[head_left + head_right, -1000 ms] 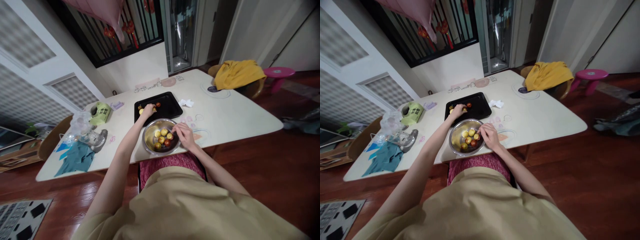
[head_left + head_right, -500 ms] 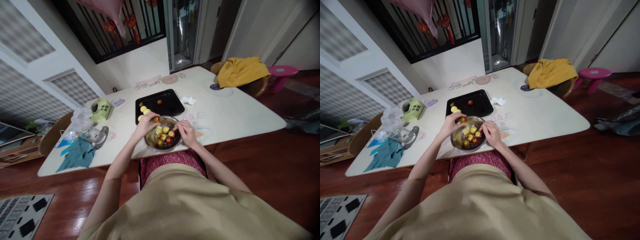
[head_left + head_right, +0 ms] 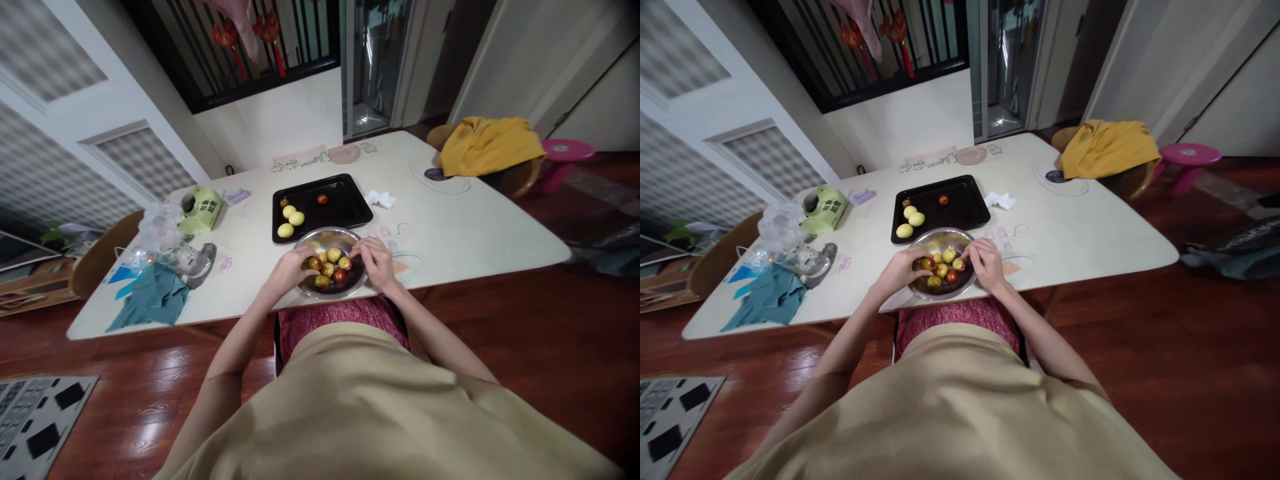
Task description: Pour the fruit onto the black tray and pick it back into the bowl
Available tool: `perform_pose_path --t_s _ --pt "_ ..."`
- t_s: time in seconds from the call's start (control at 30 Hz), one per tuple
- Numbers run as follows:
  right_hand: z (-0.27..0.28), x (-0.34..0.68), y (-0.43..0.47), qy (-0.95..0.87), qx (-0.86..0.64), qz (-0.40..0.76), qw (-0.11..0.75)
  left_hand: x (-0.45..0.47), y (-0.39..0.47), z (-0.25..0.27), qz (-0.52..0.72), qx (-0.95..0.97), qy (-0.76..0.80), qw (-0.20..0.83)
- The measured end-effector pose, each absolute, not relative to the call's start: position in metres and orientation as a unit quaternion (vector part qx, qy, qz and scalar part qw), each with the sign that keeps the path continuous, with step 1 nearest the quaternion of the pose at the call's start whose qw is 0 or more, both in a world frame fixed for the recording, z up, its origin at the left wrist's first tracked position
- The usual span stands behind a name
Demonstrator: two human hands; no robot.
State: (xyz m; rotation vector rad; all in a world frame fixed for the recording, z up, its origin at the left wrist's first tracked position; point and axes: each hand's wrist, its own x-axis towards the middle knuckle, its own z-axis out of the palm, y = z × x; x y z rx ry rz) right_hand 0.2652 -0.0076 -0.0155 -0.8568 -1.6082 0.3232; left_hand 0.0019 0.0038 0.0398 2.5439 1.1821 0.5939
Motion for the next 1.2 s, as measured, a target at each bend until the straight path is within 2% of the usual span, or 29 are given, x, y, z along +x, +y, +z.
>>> perform_pose_path --t_s 0.37,0.63,0.93,1.1,1.2 --pt "-0.017 0.266 -0.006 -0.696 -0.363 0.134 0.605 0.000 0.001 0.036 0.234 0.872 0.399 0.158" --pt "-0.014 0.276 0.000 -0.690 -0.365 0.170 0.601 0.000 -0.005 0.017 0.420 0.815 0.347 0.196" --pt "0.021 0.282 0.101 -0.801 -0.387 0.098 0.447 -0.001 -0.008 0.001 0.444 0.827 0.287 0.190" --pt "0.018 0.261 0.180 -0.845 -0.442 0.065 0.295 -0.003 -0.010 0.001 0.425 0.844 0.273 0.179" --pt "0.010 0.247 0.208 -0.847 -0.455 0.059 0.269 -0.003 -0.010 0.001 0.415 0.853 0.268 0.168"
